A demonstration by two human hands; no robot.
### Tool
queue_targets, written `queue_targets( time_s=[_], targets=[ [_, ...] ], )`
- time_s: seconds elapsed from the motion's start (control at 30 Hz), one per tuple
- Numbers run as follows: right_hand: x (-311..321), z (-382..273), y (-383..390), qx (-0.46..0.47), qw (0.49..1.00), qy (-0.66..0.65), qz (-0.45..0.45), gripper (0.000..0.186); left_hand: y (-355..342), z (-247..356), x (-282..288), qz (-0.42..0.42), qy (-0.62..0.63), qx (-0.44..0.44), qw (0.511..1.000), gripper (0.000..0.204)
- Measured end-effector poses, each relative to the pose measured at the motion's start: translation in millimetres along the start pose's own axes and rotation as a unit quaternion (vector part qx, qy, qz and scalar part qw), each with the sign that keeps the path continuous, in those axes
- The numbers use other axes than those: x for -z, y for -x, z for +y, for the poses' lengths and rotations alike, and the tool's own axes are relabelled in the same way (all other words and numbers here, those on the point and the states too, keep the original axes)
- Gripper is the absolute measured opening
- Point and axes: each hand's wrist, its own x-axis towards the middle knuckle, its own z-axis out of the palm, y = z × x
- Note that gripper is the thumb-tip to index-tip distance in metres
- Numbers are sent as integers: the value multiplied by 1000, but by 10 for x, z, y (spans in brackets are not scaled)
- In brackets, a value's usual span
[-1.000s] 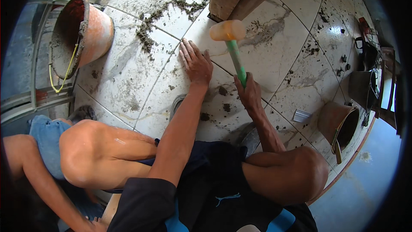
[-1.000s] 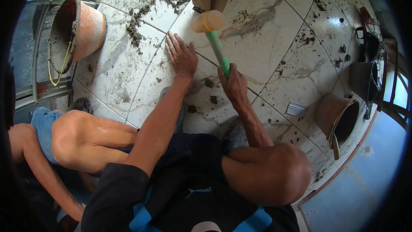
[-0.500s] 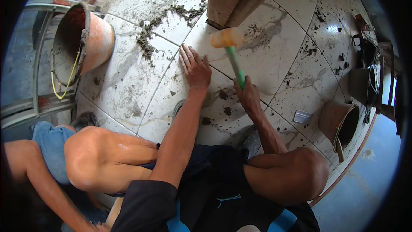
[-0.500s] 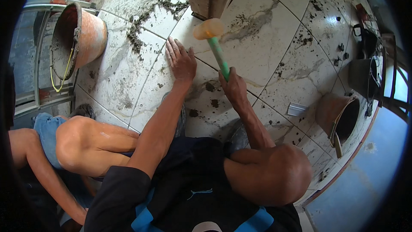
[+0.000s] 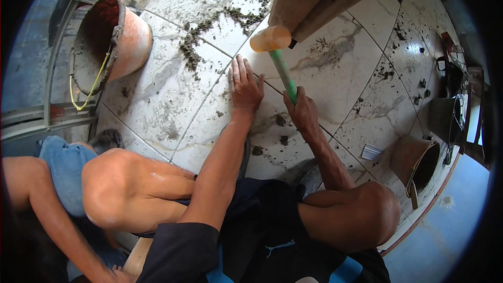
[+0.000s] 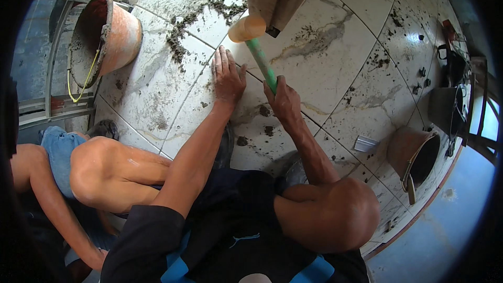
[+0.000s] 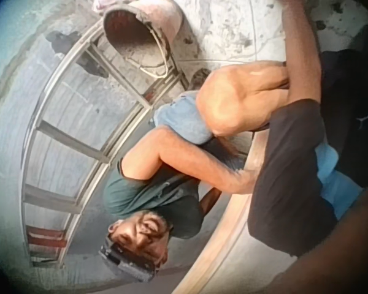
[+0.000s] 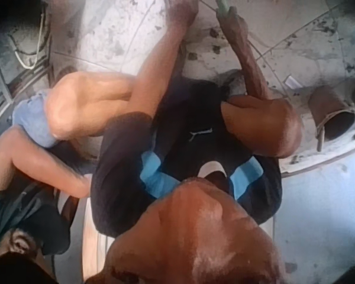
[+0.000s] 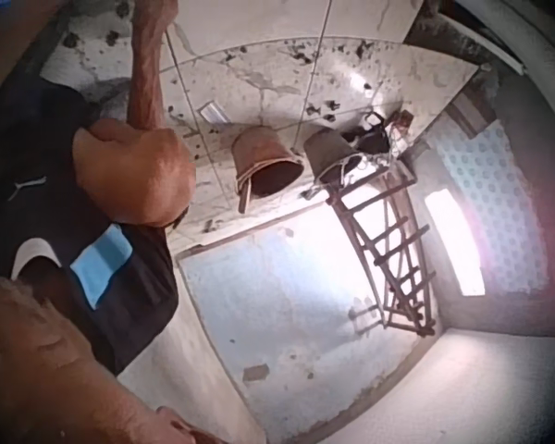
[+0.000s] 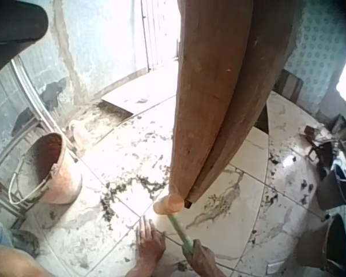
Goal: Laying and leveling floor tiles using a rubber mallet and mortar.
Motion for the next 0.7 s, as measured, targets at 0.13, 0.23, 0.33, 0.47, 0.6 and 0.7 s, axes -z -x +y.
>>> queue_targets(
  time_s=[0.13,0.23,0.33,0.47,0.6,0.7],
  targets=[
    [11,-4,-57,-12,998,57,-35,32,-2,-4,-6,-9,-8,6,1000,61],
    [11,-17,-59,-1,998,56,-33,31,-6,-11,-21,5,1,7,1000,59],
    [4,-28,-51,-7,996,71,-51,31,-7,-12,-37,-1,3,17,1000,58],
    [-5,-58,-53,-22,995,70,-60,30,-7,-33,-30,28,16,5,999,58],
    [61,-87,-59,-43,994,71,-70,29,18,-39,4,-19,10,24,999,62],
    [72,-143,48,-24,999,30,-28,29,52,-22,27,12,18,27,999,64]
  ],
)
